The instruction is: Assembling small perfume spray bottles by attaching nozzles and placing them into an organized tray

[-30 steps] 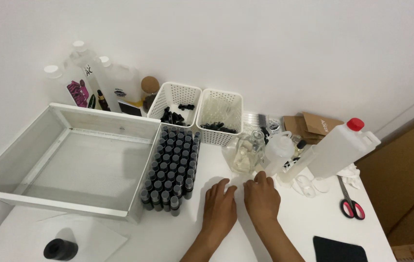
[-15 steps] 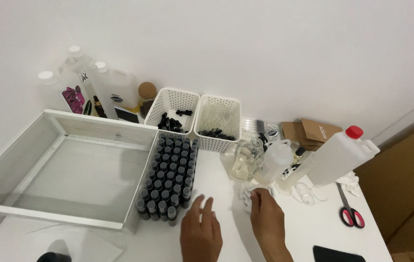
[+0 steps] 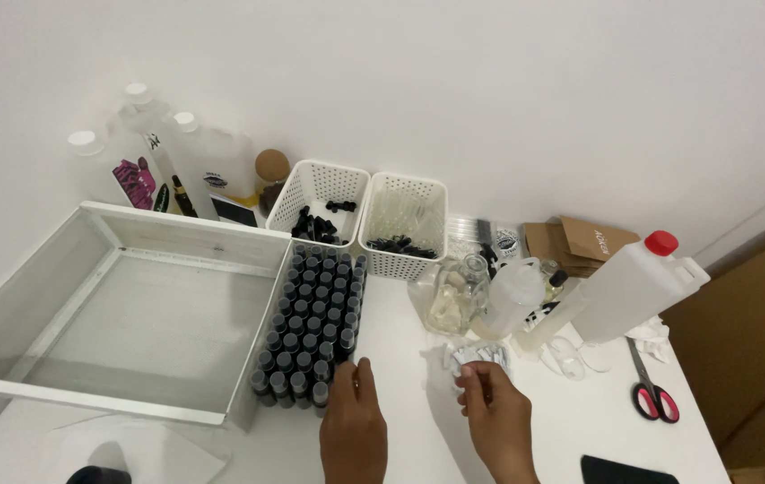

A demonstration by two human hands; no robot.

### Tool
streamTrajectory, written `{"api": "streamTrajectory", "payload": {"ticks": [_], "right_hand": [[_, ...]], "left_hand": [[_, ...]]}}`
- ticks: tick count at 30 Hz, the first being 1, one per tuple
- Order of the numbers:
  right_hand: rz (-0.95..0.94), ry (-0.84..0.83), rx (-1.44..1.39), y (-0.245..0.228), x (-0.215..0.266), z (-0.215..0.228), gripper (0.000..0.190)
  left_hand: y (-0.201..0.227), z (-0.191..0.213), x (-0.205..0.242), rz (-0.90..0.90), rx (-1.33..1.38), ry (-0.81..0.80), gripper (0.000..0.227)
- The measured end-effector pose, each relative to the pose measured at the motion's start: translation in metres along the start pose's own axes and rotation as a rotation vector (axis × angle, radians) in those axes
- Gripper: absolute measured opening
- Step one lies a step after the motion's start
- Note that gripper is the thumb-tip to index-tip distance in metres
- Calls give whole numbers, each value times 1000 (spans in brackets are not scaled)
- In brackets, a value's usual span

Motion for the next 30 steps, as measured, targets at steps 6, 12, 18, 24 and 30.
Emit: {"api": "streamTrajectory", "payload": {"ticks": [6, 12, 18, 24, 30], "right_hand": [[-107, -83, -519, 9, -4, 0, 20], [-130, -17, -493, 10, -2, 16, 20], [-134, -13, -489, 13, -1, 21, 23], [9, -59, -386, -15, -4, 14, 22], [1076, -19, -11, -93, 41, 12, 19]], "left_hand": [[22, -14, -17, -81, 345, -88, 34], [57, -38, -44, -261, 585, -265, 58], [51, -22, -50, -309, 620, -217, 61], [37, 24, -60, -213, 665, 31, 28], [51, -13, -33, 697, 1487, -916, 30]]}}
Point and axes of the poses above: each hand's wrist, its own x-axis away from the middle knuckle, its own z-axis out of the back of the hand, y = z × x, the point moved 10 cm from there along -x, towards the middle knuckle, and after that the axes turned 13 degrees about -x, right-handed, at the moved point
